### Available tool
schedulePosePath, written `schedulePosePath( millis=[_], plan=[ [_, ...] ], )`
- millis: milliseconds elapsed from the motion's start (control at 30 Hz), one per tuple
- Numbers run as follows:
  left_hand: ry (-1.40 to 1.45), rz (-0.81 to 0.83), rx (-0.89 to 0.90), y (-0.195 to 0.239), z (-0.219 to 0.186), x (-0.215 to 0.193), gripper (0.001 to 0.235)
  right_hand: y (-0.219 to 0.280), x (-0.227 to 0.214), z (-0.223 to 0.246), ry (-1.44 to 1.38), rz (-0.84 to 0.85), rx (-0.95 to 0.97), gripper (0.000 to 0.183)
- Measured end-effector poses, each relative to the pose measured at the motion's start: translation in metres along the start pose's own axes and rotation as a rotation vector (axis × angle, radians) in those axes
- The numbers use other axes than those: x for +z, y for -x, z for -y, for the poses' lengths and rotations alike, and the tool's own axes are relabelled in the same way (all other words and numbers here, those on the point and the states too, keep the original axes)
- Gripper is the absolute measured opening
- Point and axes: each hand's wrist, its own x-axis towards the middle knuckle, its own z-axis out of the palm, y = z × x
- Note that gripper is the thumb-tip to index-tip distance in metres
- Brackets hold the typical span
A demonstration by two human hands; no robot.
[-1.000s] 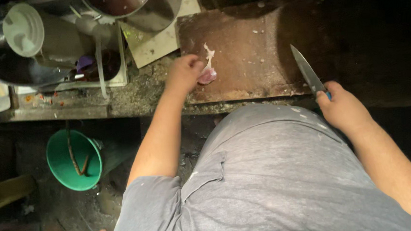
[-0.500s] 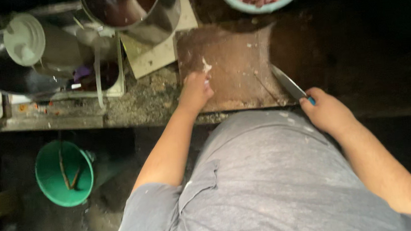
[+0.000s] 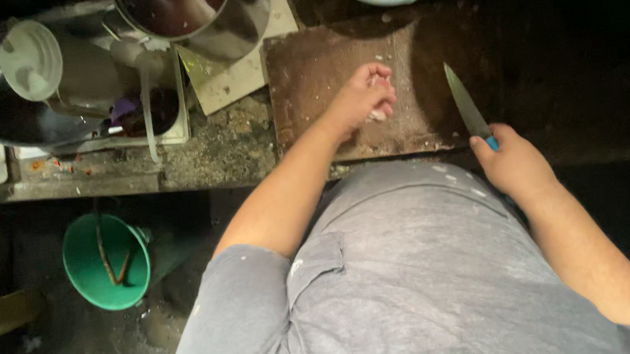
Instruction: The person cuts raw meat into smaller pieces on a wooden board with a knife and places the pieces into a bowl and a pot.
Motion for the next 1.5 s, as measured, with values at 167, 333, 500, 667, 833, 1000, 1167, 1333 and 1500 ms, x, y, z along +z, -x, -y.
schedulePosePath(
  millis=[167, 333, 500, 667, 833, 1000, 1167, 1333, 1500],
  plan=[
    [-0.507, -0.185, -0.089, -0.006, 0.024, -0.01, 0.036, 0.009, -0.007, 0.021, 0.07, 0.059, -0.037, 0.046],
    [-0.489, -0.223, -0.008, 0.009, 0.045, -0.037, 0.034, 0.003, 0.0, 0.05, 0.146, 0.107, -0.196, 0.039],
    [-0.798, -0.359, 0.072, 0.035, 0.038, -0.044, 0.04, -0.005, 0.015, 0.075, 0.243, 0.176, -0.323, 0.033],
    [-0.911, -0.349, 0.136, 0.049, 0.024, -0.04, 0.033, -0.018, 0.031, 0.083, 0.326, 0.247, -0.364, 0.032],
    [-0.968, -0.278, 0.228, 0.048, 0.028, -0.043, 0.022, -0.044, 0.06, 0.095, 0.398, 0.243, -0.435, 0.026],
    [-0.965, -0.209, 0.336, 0.046, 0.034, -0.039, 0.024, -0.062, 0.083, 0.124, 0.352, 0.219, -0.401, 0.026],
    [-0.921, -0.389, 0.243, 0.052, 0.034, -0.04, 0.022, -0.05, 0.061, 0.1, 0.393, 0.273, -0.375, 0.025],
    [-0.883, -0.544, 0.115, 0.06, 0.031, -0.049, 0.021, -0.033, 0.045, 0.077, 0.463, 0.303, -0.362, 0.031],
    [-0.585, -0.409, 0.11, 0.063, 0.028, -0.053, 0.047, -0.036, 0.052, 0.086, 0.384, 0.252, -0.423, 0.03]
  ],
)
